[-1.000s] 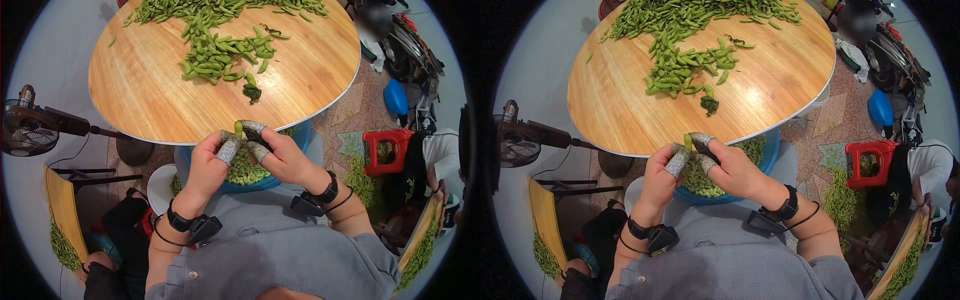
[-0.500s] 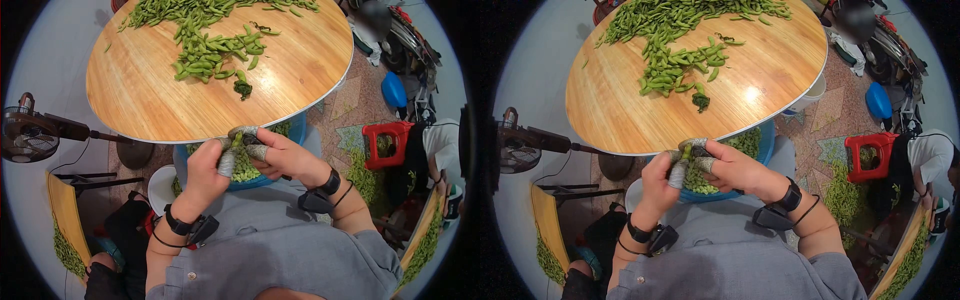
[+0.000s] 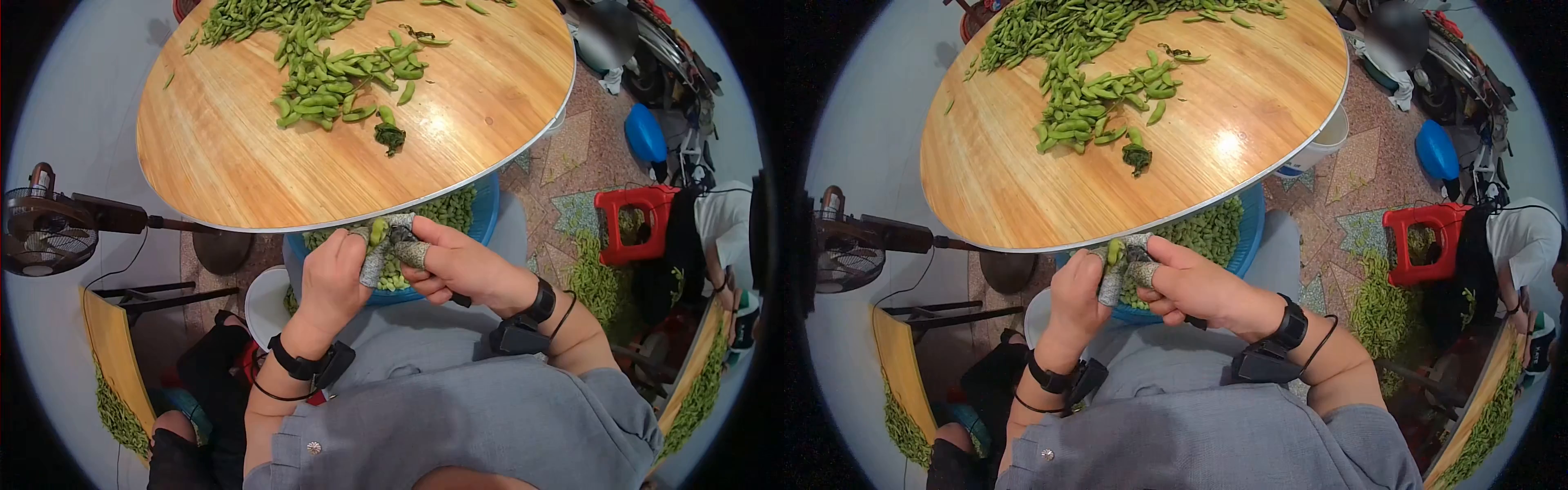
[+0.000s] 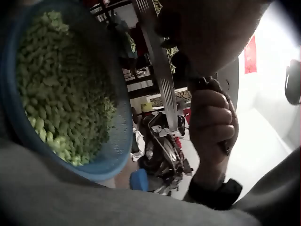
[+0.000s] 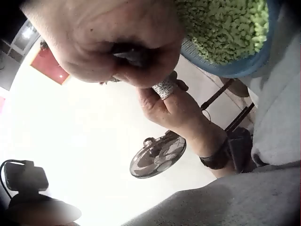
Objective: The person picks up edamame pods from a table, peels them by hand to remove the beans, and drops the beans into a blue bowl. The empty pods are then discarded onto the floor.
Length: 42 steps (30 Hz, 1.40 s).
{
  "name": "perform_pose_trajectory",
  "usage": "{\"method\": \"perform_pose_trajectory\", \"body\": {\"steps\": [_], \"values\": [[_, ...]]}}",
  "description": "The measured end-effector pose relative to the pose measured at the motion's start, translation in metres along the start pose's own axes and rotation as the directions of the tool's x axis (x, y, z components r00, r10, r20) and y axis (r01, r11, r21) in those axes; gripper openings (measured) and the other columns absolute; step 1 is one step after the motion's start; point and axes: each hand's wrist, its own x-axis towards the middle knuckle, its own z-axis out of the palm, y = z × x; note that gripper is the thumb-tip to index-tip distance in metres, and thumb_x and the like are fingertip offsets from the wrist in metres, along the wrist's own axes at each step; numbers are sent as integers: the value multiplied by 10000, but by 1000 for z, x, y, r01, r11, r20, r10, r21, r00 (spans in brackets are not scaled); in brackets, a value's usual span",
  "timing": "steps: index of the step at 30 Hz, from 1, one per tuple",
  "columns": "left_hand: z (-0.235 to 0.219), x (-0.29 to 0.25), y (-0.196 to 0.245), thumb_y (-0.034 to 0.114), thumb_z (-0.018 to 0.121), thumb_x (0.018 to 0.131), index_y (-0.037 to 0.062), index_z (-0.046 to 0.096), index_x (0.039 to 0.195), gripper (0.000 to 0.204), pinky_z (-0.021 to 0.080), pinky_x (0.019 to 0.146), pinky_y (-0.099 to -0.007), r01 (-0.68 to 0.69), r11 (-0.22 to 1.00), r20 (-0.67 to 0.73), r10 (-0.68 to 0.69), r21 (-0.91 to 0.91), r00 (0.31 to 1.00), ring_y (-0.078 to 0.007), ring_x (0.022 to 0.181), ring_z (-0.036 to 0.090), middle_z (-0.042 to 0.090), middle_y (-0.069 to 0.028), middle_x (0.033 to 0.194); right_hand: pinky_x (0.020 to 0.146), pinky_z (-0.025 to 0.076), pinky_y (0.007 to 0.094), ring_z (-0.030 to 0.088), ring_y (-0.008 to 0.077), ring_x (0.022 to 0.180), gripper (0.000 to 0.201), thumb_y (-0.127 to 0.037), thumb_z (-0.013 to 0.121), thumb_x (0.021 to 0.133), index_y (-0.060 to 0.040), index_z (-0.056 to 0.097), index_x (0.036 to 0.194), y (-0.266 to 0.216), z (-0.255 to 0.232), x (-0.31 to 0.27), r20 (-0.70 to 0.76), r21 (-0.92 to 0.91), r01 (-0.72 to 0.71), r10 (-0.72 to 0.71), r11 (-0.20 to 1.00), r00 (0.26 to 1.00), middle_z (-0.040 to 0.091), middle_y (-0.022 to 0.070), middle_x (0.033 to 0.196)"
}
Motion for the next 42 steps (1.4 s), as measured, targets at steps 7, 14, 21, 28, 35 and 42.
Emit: {"method": "perform_pose_trajectory", "body": {"steps": [7,14,21,28,35,42], "values": [[-3,-6,3,92,498,910,20,541,853,101,399,494,-256,569,-546,778,-299,-615,553,-109,558,516,532,-2,698,441,265,196,302,34,511,280,-118,462,944,-155,470,1221,20,-26,4,-78,-128,77,-88,989,993,401,-55,675],[18,-16,6,-17,473,711,-30,487,884,174,428,712,-439,467,784,463,-263,-409,846,-459,828,492,515,-251,833,613,486,367,570,320,677,315,-132,696,717,-33,556,981,33,-45,20,144,-963,264,-736,49,661,519,119,736],[24,-28,12,-26,480,704,-36,451,854,153,415,692,-457,392,848,510,-176,-356,842,-482,812,477,506,-261,819,646,491,431,575,387,753,300,-121,696,683,-15,566,932,49,-55,40,188,-979,189,-716,-79,672,543,179,829],[13,-30,7,145,477,932,45,535,1013,142,445,624,-324,727,-185,723,-418,-661,551,-157,628,486,539,-58,777,655,496,403,626,330,779,252,-130,646,775,13,592,975,57,-80,51,39,-999,2,-704,-53,709,636,172,901],[19,-33,-1,443,410,971,62,549,1060,415,457,627,-330,351,-573,639,-441,-741,630,-160,590,467,590,-84,839,648,437,239,477,62,735,232,-158,678,838,-6,594,991,59,-42,39,42,-554,411,-469,724,882,577,-8,829],[13,-32,5,221,547,932,47,552,1089,235,501,650,-293,440,-366,567,-416,-820,711,-154,735,574,610,-70,954,624,476,312,572,173,670,243,-140,666,733,17,571,893,52,-38,35,-56,-684,372,-553,627,831,606,154,754]]}}
